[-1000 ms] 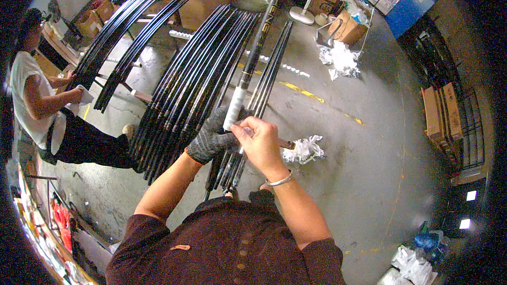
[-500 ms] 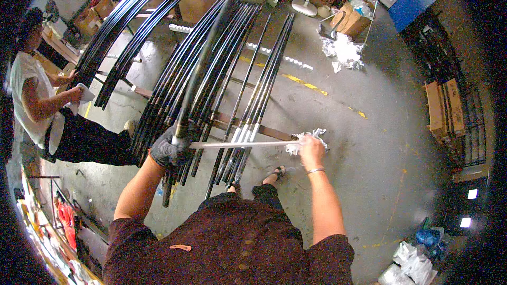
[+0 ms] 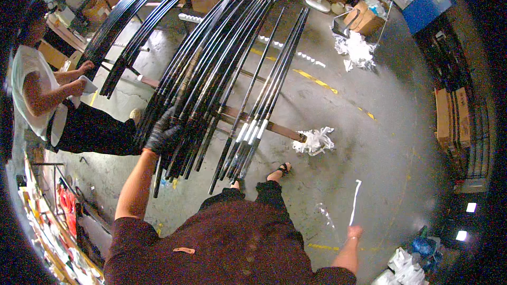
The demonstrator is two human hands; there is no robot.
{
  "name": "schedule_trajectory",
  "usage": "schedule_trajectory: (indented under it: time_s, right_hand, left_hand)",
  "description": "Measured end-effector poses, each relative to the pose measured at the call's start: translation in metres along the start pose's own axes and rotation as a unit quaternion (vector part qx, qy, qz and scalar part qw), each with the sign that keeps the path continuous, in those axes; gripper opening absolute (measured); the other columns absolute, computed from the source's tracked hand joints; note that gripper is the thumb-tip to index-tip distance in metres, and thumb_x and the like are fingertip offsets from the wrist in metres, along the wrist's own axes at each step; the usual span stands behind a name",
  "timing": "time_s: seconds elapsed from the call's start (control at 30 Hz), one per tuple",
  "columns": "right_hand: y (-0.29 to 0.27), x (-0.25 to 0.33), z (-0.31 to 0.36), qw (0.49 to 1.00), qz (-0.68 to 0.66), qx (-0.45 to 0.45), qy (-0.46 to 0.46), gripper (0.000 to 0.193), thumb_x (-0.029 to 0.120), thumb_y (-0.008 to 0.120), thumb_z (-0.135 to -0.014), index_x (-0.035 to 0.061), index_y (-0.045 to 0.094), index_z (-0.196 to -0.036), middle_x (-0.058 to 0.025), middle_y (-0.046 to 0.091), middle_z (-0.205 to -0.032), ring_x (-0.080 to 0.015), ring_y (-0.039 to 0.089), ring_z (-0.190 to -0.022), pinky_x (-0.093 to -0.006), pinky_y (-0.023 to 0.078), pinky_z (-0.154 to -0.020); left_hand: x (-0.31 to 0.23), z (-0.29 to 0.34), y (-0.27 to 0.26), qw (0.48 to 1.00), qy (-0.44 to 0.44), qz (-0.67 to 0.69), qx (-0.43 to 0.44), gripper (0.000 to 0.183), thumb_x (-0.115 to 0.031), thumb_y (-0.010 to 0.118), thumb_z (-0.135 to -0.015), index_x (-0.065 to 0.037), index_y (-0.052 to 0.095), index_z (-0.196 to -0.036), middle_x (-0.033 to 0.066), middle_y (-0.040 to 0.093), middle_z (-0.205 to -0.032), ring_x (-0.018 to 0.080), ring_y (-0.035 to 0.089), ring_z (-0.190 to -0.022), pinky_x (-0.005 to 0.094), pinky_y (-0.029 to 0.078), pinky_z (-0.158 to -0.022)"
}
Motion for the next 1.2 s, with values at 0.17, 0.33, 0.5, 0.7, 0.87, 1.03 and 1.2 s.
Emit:
schedule_trajectory:
  time_s: [0.17, 0.33, 0.5, 0.7, 0.87, 1.03, 1.2]
  right_hand:
    - [0.094, -0.057, 0.082, 0.944, 0.226, 0.165, -0.177, 0.038, 0.037, 0.050, -0.087, 0.0036, 0.070, -0.086, -0.0144, 0.069, -0.094, -0.0339, 0.065, -0.088, -0.0452, 0.049, -0.079]
    - [0.084, -0.089, 0.147, 0.900, 0.255, 0.319, -0.149, 0.036, 0.034, 0.051, -0.085, 0.0035, 0.068, -0.089, -0.0134, 0.068, -0.089, -0.0344, 0.063, -0.082, -0.0479, 0.048, -0.073]
    - [0.054, -0.087, 0.176, 0.943, -0.029, 0.321, 0.088, 0.032, 0.030, 0.051, -0.085, 0.0028, 0.066, -0.087, -0.0129, 0.066, -0.084, -0.0317, 0.061, -0.076, -0.0457, 0.047, -0.067]
    - [0.044, -0.073, 0.183, 0.929, -0.121, 0.316, 0.152, 0.027, 0.025, 0.051, -0.084, 0.0018, 0.063, -0.084, -0.0122, 0.064, -0.078, -0.0285, 0.060, -0.068, -0.0430, 0.046, -0.059]
    - [0.027, -0.063, 0.172, 0.925, -0.146, 0.310, 0.166, 0.023, 0.021, 0.051, -0.084, 0.0011, 0.061, -0.081, -0.0116, 0.063, -0.074, -0.0258, 0.058, -0.062, -0.0408, 0.045, -0.053]
    - [0.014, -0.043, 0.155, 0.931, -0.165, 0.282, 0.160, 0.019, 0.017, 0.051, -0.084, 0.0003, 0.059, -0.079, -0.0110, 0.061, -0.069, -0.0232, 0.057, -0.055, -0.0386, 0.045, -0.046]
    - [-0.017, -0.007, 0.153, 0.939, -0.181, 0.247, 0.156, 0.016, 0.013, 0.051, -0.084, -0.0004, 0.057, -0.077, -0.0105, 0.060, -0.064, -0.0205, 0.056, -0.049, -0.0364, 0.044, -0.040]
  left_hand:
    - [0.124, -0.031, 0.037, 0.947, 0.071, -0.300, -0.092, 0.065, -0.012, 0.068, -0.081, -0.013, 0.040, -0.139, 0.0167, 0.057, -0.124, 0.0252, 0.062, -0.104, 0.0336, 0.046, -0.091]
    - [0.135, -0.072, 0.073, 0.876, -0.127, -0.456, -0.091, 0.068, -0.021, 0.062, -0.082, -0.031, 0.032, -0.143, 0.0212, 0.049, -0.125, 0.0407, 0.058, -0.099, 0.0472, 0.049, -0.082]
    - [0.185, -0.089, 0.060, 0.781, 0.013, -0.619, -0.088, 0.056, -0.009, 0.063, -0.074, -0.027, 0.055, -0.126, 0.0160, 0.049, -0.130, 0.0360, 0.046, -0.120, 0.0424, 0.037, -0.101]
    - [0.192, -0.070, 0.072, 0.752, 0.071, -0.651, -0.073, 0.036, -0.024, 0.057, -0.087, -0.015, 0.056, -0.122, 0.0149, 0.053, -0.128, 0.0326, 0.049, -0.119, 0.0400, 0.040, -0.097]
    - [0.242, 0.017, 0.115, 0.793, -0.108, -0.598, 0.039, 0.061, -0.034, 0.063, -0.082, -0.011, 0.042, -0.135, 0.0194, 0.056, -0.122, 0.0321, 0.057, -0.109, 0.0417, 0.047, -0.086]
    - [0.235, 0.049, 0.135, 0.899, -0.269, -0.345, 0.001, 0.064, -0.034, 0.060, -0.084, -0.006, 0.037, -0.136, 0.0272, 0.061, -0.106, 0.0374, 0.062, -0.094, 0.0480, 0.047, -0.082]
    - [0.255, 0.040, 0.117, 0.881, -0.106, -0.454, -0.078, 0.059, -0.016, 0.063, -0.079, -0.010, 0.042, -0.134, 0.0215, 0.056, -0.114, 0.0399, 0.053, -0.104, 0.0473, 0.044, -0.088]
Point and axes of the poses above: each hand's wrist, its own z-axis away from the middle knuckle, its own y-axis out of the palm, x = y × z, the point moved 2 cm from there along -z, towards the middle knuckle
